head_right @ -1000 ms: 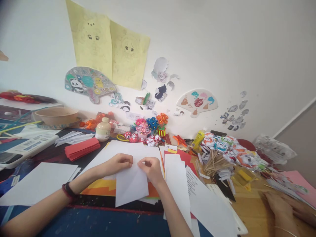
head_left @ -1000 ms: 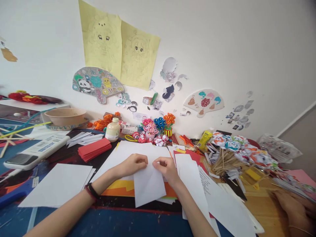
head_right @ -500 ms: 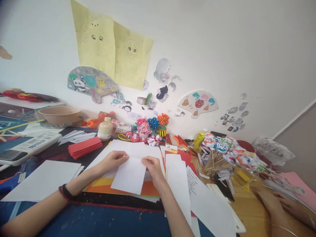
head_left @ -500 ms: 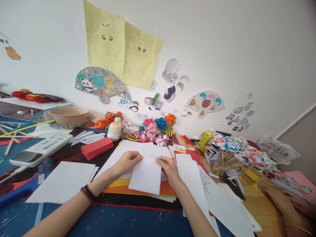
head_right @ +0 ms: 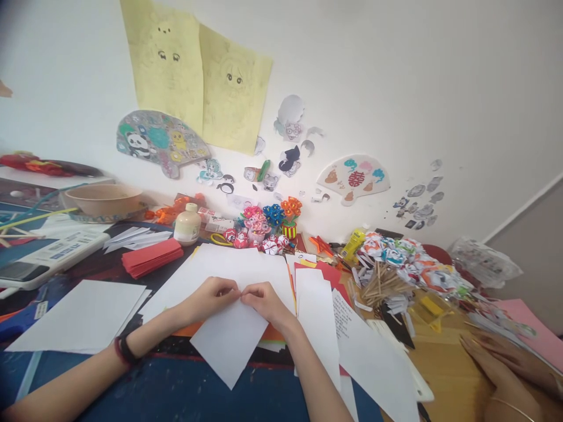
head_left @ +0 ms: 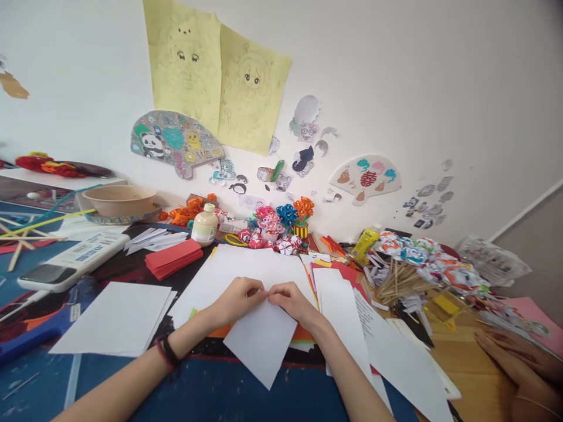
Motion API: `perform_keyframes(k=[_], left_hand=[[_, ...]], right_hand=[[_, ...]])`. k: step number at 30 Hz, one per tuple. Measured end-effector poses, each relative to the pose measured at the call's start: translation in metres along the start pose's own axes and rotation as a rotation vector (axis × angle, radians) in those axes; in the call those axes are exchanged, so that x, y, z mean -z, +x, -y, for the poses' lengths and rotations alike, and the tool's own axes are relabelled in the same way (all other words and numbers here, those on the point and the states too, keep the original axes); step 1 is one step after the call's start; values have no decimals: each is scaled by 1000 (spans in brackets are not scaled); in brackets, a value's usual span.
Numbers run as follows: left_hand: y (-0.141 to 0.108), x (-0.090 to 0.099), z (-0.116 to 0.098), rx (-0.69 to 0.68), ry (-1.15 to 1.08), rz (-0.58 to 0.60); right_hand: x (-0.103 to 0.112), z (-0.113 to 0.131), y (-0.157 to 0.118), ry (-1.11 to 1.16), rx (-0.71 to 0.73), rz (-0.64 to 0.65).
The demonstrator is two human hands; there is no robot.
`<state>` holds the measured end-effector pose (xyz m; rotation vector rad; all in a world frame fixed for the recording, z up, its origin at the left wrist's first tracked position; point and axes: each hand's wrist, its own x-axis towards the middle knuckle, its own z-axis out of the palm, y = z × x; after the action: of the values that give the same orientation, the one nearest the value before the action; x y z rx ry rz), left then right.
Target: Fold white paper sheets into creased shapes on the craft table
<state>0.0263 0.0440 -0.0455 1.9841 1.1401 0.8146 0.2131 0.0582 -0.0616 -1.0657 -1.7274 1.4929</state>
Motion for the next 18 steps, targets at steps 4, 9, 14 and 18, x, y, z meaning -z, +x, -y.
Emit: perform_keyframes(k=[4,9,14,18], left_hand=[[0,-1,-3,-3,-25,-27],[5,36,18,36,-102,-117],[4,90,50,156,-211,-381],[3,90,49,140,-273,-396]], right_hand=[[1,-2,3,-6,5,-7],[14,-4,2,22,12,-14],[30,-3,2,68,42,-71],[22,0,3,104,84,-70]])
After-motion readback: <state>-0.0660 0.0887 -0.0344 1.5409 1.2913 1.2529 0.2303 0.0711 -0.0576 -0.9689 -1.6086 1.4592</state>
